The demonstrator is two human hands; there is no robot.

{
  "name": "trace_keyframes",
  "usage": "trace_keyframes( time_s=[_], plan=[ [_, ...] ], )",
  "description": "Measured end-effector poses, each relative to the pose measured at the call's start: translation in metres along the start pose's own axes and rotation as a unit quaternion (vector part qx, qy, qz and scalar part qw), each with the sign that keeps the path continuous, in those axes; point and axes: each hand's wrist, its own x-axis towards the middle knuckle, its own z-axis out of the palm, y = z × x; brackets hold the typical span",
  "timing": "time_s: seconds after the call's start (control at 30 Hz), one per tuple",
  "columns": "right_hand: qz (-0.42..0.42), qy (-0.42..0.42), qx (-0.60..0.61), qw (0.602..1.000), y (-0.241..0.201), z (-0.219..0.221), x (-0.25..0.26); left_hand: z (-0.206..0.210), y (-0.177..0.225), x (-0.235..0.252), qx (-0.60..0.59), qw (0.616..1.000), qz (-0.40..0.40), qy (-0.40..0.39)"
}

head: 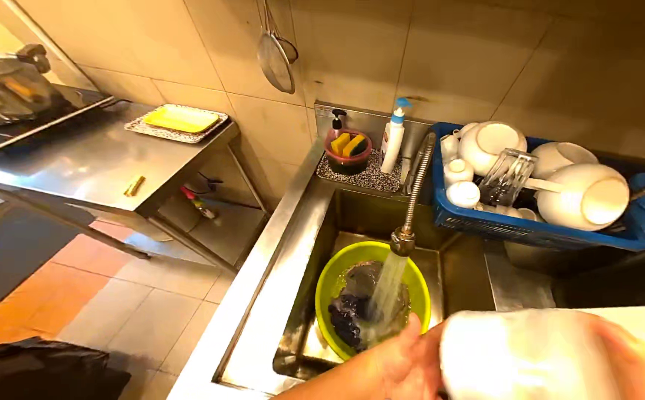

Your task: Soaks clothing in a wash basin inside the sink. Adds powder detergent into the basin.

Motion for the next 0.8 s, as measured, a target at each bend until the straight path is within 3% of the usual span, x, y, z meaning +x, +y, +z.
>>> trace_keyframes(
  time_s=[0.17,0.27,0.33,0.4,0.53,0.67,0.8],
  plan=[
    [-0.083,-0.09,0.035,0.992,-0.032,0.082,0.066,-0.025,0.017,-0.085,-0.101,0.994,0.023,0.039],
    [-0.144,-0.106,0.007,0.984,-0.044,0.104,0.089,-0.029,0.016,-0.11,-0.164,0.978,0.036,0.124],
    [-0.158,-0.116,-0.013,0.98,-0.05,0.109,0.101,-0.031,0.011,-0.117,-0.21,0.968,0.037,0.134],
    [-0.079,-0.149,-0.021,0.986,-0.064,0.108,0.108,-0.034,0.005,-0.121,-0.216,0.966,0.063,0.126],
    [0.256,-0.177,0.056,0.949,-0.108,0.121,0.119,-0.033,0.003,-0.13,-0.07,0.947,0.207,0.234],
    [0.325,-0.062,0.229,0.915,-0.104,0.143,0.115,-0.045,0.007,-0.131,-0.003,0.94,0.292,0.179],
    [0.336,-0.037,0.292,0.894,-0.091,0.148,0.114,-0.045,0.002,-0.125,-0.04,0.941,0.303,0.144]
  ],
)
